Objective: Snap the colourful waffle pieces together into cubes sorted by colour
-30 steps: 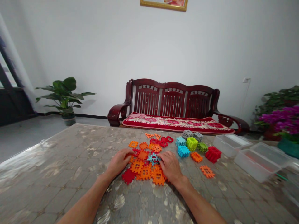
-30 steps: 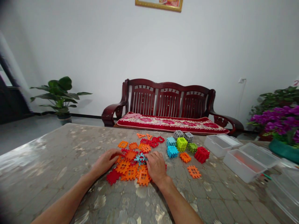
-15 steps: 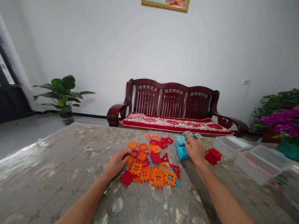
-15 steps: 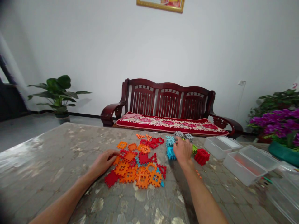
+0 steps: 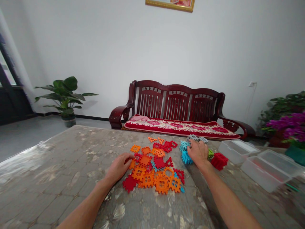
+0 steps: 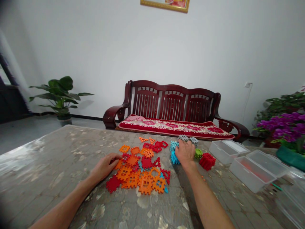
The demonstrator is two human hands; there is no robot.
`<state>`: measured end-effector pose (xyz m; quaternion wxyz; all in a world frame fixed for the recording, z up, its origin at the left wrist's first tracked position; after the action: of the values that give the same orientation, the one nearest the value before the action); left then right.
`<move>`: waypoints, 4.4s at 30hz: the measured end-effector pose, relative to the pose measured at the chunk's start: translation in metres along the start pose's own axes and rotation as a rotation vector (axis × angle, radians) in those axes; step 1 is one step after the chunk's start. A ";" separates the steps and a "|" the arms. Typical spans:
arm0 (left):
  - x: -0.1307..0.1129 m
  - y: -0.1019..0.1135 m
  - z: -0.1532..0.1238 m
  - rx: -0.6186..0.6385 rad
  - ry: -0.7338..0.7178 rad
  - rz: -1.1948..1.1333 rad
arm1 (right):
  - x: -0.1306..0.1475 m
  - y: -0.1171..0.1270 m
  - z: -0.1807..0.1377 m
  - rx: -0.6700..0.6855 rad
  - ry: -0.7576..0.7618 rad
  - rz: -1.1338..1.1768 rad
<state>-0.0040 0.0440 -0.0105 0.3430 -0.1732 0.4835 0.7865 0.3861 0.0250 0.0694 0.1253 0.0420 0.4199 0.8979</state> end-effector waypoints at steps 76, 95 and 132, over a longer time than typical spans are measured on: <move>-0.002 0.000 0.000 -0.006 -0.016 0.008 | 0.081 0.016 -0.052 -0.026 0.030 0.552; 0.001 -0.001 0.001 0.000 -0.022 0.003 | 0.000 0.004 0.004 0.050 -0.078 0.071; 0.002 -0.001 0.003 0.001 -0.017 -0.006 | 0.040 0.027 -0.115 0.260 0.449 0.595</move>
<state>-0.0046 0.0472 -0.0110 0.3498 -0.1677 0.4805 0.7865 0.3214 -0.0664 0.0145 -0.2419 -0.0200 0.5166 0.8211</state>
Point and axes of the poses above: each hand's wrist, its own z-axis towards the middle knuckle, its own y-axis out of the back of the hand, x = y × z, the point moved 3 cm from there along z, towards the middle knuckle, and after that the axes turned 12 degrees about -x, right-handed, at the moved point
